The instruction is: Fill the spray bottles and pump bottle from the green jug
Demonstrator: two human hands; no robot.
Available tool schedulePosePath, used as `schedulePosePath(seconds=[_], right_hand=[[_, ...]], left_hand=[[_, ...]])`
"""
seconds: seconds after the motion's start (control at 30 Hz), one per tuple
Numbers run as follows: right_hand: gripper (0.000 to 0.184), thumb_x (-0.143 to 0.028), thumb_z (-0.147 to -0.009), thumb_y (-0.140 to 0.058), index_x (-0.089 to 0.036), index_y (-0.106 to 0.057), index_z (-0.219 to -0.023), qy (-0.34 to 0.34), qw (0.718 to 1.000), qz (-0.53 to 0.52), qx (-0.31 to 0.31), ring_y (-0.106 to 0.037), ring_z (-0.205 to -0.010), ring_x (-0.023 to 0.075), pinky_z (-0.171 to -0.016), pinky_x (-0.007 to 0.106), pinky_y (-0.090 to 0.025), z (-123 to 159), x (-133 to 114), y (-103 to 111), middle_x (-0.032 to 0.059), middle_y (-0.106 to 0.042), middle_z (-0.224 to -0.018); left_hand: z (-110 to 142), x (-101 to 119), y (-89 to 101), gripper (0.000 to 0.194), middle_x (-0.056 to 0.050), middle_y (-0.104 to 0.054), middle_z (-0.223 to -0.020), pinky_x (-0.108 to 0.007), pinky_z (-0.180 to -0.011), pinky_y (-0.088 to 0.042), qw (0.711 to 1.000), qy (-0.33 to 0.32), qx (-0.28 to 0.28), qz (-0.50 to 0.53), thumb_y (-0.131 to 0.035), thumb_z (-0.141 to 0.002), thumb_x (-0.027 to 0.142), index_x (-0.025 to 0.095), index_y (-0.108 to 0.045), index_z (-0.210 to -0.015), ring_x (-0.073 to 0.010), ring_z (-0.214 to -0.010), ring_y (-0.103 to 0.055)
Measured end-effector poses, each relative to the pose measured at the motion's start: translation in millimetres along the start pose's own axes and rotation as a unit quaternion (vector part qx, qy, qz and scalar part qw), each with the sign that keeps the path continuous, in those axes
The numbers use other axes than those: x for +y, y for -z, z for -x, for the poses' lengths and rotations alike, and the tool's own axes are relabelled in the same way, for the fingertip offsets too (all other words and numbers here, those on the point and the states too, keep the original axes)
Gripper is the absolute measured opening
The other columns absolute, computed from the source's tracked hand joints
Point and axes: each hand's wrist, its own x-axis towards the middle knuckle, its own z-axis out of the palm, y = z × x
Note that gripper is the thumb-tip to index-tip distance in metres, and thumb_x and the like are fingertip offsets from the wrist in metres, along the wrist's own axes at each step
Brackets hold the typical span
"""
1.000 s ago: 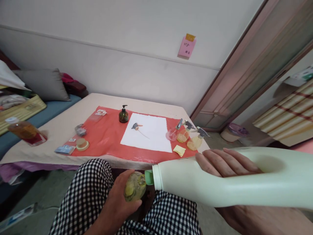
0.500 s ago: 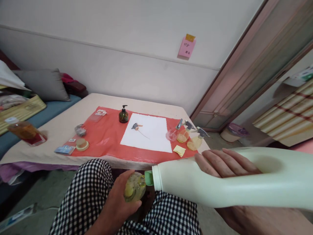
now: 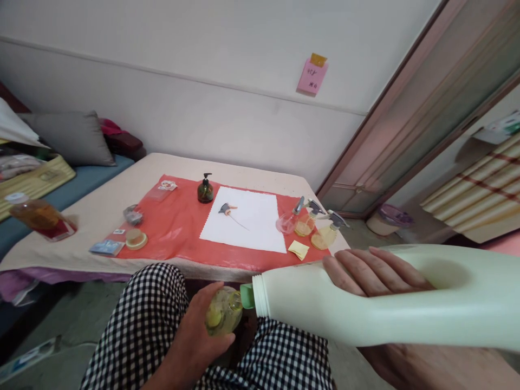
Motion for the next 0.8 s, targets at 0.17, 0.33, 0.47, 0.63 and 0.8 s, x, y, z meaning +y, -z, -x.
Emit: schedulePosePath(seconds=[0.17, 0.33, 0.47, 0.63, 0.8], right_hand=[[0.054, -0.026, -0.087, -0.045, -0.009, -0.048, -0.138, 0.026, 1.0, 0.012, -0.002, -0.058, -0.118, 0.0442, -0.102, 0.064, -0.047, -6.9, -0.5, 0.8, 0.0234, -0.061, -0.129], [0.053, -0.024, -0.086, -0.044, -0.009, -0.048, -0.137, 0.029, 1.0, 0.001, -0.007, -0.057, -0.12, 0.0428, -0.102, 0.064, -0.045, -12.4, 0.2, -3.2, 0.0229, -0.061, -0.128], [0.053, -0.026, -0.086, -0.045, -0.009, -0.049, -0.136, 0.032, 0.999, -0.006, -0.023, -0.058, -0.12, 0.0426, -0.1, 0.064, -0.047, -15.4, 1.8, -11.4, 0.0221, -0.06, -0.128], [0.052, -0.026, -0.086, -0.041, -0.009, -0.05, -0.134, 0.038, 0.999, -0.008, -0.023, -0.057, -0.12, 0.0442, -0.101, 0.066, -0.046, -22.4, 2.9, -21.6, 0.023, -0.061, -0.127], [0.054, -0.024, -0.087, -0.044, -0.01, -0.048, -0.138, 0.027, 0.998, -0.039, -0.04, -0.056, -0.124, 0.0426, -0.105, 0.064, -0.045, -29.2, 3.6, -33.7, 0.0207, -0.061, -0.13]], left_hand=[[-2.4, 3.0, -1.1, 0.08, -0.011, -0.06, -0.135, -0.061, -0.107, -0.046, 1.0, 0.007, 0.009, 0.001, -0.067, -0.059, 0.012, 0.026, -0.05, -0.135, -0.0334, -0.125, -0.058], [-5.6, 7.6, -3.1, 0.079, -0.012, -0.062, -0.131, -0.063, -0.106, -0.046, 0.999, 0.025, 0.035, 0.01, -0.064, -0.055, 0.012, 0.025, -0.051, -0.131, -0.0352, -0.122, -0.059], [-8.6, 0.3, -1.3, 0.08, -0.011, -0.06, -0.134, -0.061, -0.106, -0.046, 0.999, 0.038, -0.006, 0.016, -0.068, -0.059, 0.013, 0.027, -0.049, -0.135, -0.0346, -0.125, -0.057], [-12.6, -13.2, -4.1, 0.083, -0.011, -0.058, -0.138, -0.061, -0.107, -0.046, 0.999, 0.035, -0.016, 0.013, -0.069, -0.06, 0.012, 0.028, -0.048, -0.138, -0.0344, -0.127, -0.055], [-20.4, -19.5, -8.0, 0.08, -0.011, -0.058, -0.137, -0.06, -0.11, -0.044, 0.998, 0.052, -0.016, 0.011, -0.069, -0.061, 0.012, 0.025, -0.049, -0.137, -0.033, -0.128, -0.055]])
